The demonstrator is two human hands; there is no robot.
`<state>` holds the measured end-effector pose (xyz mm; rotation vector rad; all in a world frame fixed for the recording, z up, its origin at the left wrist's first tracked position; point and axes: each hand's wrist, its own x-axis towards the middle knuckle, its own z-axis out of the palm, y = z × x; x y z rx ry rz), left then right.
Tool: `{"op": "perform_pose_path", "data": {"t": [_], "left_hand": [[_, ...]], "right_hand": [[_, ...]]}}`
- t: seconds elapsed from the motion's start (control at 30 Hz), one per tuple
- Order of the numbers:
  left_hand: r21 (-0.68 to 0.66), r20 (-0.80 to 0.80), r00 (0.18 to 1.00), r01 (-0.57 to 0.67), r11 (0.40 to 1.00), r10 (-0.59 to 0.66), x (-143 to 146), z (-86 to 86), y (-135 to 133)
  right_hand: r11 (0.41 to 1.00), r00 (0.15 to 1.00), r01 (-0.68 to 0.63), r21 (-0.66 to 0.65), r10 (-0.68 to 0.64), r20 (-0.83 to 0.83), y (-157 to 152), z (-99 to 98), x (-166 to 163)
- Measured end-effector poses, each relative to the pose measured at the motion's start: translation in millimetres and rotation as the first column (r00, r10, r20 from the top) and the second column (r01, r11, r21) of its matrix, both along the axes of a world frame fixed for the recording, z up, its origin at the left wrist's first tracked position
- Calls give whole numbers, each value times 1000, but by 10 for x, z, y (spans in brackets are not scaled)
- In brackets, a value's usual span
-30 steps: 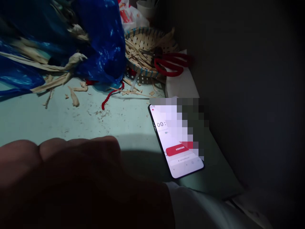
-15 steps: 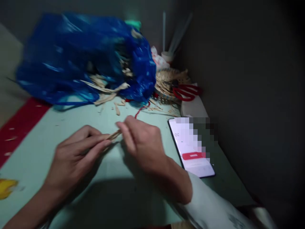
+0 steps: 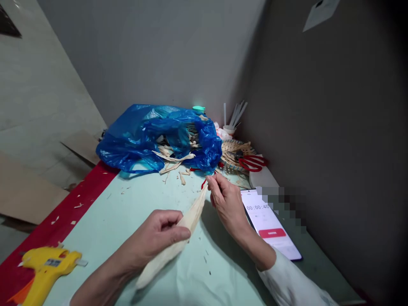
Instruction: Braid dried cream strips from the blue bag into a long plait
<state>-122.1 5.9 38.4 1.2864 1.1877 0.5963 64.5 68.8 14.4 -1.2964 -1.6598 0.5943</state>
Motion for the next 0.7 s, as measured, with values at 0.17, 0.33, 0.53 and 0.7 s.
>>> {"op": "perform_pose_path", "data": {"t": [0.17, 0.33, 0.53, 0.7], "left_hand": [[174, 25, 993, -117, 978, 114, 33, -53, 44], [270, 39, 921, -384, 883, 388, 80, -92, 87], [13, 426, 756, -555, 832, 498, 139, -188, 112], [-9, 422, 776, -512, 859, 468, 90, -258, 145]], "right_hand": [[985, 982, -173, 5, 172, 73, -65, -56, -99], [889, 900, -416, -192, 373, -226, -240, -102, -288], [784, 822, -551, -286, 449, -352, -336, -207, -425], [818, 832, -501, -282, 365, -419, -258, -198, -354]]}}
